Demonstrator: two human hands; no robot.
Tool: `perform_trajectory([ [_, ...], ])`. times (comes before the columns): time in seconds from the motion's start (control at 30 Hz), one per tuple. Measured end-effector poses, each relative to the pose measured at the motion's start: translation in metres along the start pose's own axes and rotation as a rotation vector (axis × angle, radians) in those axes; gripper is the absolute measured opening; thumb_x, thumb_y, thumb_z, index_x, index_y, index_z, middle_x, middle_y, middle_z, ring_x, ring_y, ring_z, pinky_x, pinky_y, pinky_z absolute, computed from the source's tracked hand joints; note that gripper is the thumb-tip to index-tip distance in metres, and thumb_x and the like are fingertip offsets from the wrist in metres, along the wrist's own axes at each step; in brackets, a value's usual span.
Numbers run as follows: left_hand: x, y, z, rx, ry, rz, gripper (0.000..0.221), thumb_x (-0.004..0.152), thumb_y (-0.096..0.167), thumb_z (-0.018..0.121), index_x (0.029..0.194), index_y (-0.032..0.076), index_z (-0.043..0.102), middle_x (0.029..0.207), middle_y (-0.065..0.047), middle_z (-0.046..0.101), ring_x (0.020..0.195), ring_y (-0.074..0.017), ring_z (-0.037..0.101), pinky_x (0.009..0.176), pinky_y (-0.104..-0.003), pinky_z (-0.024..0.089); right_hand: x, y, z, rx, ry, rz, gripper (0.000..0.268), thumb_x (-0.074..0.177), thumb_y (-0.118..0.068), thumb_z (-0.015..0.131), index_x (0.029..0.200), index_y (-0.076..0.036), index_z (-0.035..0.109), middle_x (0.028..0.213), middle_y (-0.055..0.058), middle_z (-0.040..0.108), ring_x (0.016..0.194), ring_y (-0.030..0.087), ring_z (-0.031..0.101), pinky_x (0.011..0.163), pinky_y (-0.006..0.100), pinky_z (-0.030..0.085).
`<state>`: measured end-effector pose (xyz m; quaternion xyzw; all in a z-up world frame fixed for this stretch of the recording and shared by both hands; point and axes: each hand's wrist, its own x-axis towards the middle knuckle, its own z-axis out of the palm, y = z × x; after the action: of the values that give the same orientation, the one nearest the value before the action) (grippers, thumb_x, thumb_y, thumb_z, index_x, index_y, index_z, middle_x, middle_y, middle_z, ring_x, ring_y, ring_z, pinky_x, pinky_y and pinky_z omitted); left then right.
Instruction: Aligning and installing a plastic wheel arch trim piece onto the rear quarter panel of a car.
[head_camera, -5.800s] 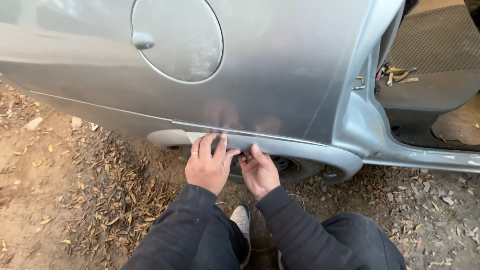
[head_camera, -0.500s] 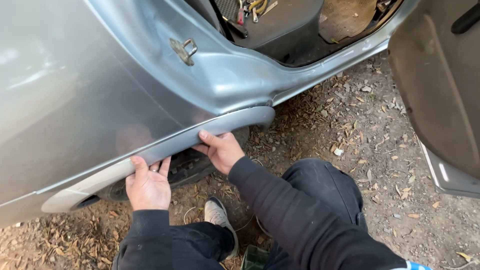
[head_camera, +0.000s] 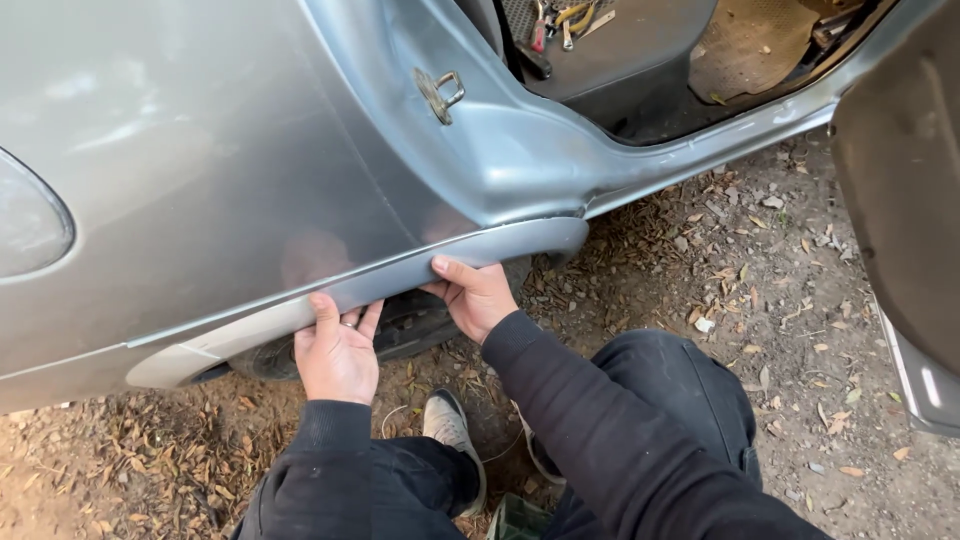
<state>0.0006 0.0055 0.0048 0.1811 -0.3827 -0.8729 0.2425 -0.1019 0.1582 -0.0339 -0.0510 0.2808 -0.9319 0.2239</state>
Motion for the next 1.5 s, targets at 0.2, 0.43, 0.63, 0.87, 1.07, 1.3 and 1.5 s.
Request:
perform_trajectory([
  [0.2,0.0,0.004,0.003,0.016,0.02,-0.031,0.043,0.1,0.034,0.059,0.134,0.01,0.05,0.136,-0.007,0.06,0.129,-0.026,0.059,0.11,-0.056,0.049,-0.003,-0.002,0.0,0.049,-0.011,0.036,0.028,0.095,-0.009,0.072,0.119,0.001,0.06,0.115,0.013,0.069,0.109,0.025,0.069,0.096,0.044,0.06],
  [0.43,0.004,0.0,-0.002,0.003,0.011,-0.031,0.043,0.101,0.033,0.058,0.135,0.009,0.051,0.135,-0.008,0.06,0.126,-0.0249,0.06,0.11,-0.056,0.05,-0.008,-0.006,0.009,0.007,0.017,0.009,0.035,0.094,-0.013,0.072,0.123,-0.003,0.058,0.115,0.01,0.068,0.109,0.022,0.068,0.092,0.042,0.06],
  [0.63,0.005,-0.004,-0.008,-0.062,-0.043,-0.011,0.042,0.103,0.031,0.063,0.128,-0.002,0.056,0.125,-0.012,0.063,0.119,-0.0255,0.062,0.111,-0.057,0.053,-0.007,-0.003,0.002,-0.1,0.102,-0.026,0.027,0.1,-0.014,0.069,0.12,0.002,0.059,0.114,0.012,0.069,0.107,0.024,0.068,0.093,0.043,0.06],
  [0.87,0.005,-0.001,-0.007,-0.045,-0.036,-0.019,0.041,0.1,0.03,0.064,0.126,0.0,0.058,0.125,-0.011,0.065,0.119,-0.0263,0.062,0.108,-0.055,0.054,-0.007,-0.01,-0.008,-0.055,0.089,-0.014,0.026,0.1,-0.014,0.066,0.121,-0.001,0.057,0.116,0.009,0.068,0.109,0.023,0.066,0.097,0.045,0.057],
  [1.07,0.005,0.0,-0.009,-0.032,-0.022,-0.028,0.042,0.098,0.031,0.065,0.127,0.001,0.058,0.126,-0.011,0.066,0.121,-0.0283,0.063,0.106,-0.054,0.054,-0.005,-0.028,-0.037,0.164,0.221,-0.073,0.035,0.103,-0.03,0.056,0.125,-0.003,0.055,0.122,0.011,0.065,0.115,0.026,0.062,0.105,0.048,0.052],
  [1.3,0.003,0.003,-0.007,0.01,0.01,-0.035,0.046,0.098,0.033,0.066,0.129,0.002,0.054,0.131,-0.011,0.062,0.126,-0.0278,0.061,0.109,-0.053,0.052,0.0,-0.033,-0.06,0.264,0.282,-0.151,0.043,0.104,-0.034,0.056,0.132,-0.001,0.052,0.128,0.013,0.06,0.121,0.027,0.058,0.116,0.05,0.046],
  [1.5,0.002,0.006,-0.005,0.034,-0.02,-0.012,0.051,0.098,0.036,0.065,0.132,0.0,0.052,0.135,-0.011,0.061,0.128,-0.0281,0.06,0.11,-0.054,0.051,0.006,-0.024,-0.074,0.27,0.273,-0.17,0.045,0.104,-0.036,0.054,0.131,0.001,0.051,0.128,0.013,0.06,0.122,0.027,0.059,0.115,0.05,0.048],
])
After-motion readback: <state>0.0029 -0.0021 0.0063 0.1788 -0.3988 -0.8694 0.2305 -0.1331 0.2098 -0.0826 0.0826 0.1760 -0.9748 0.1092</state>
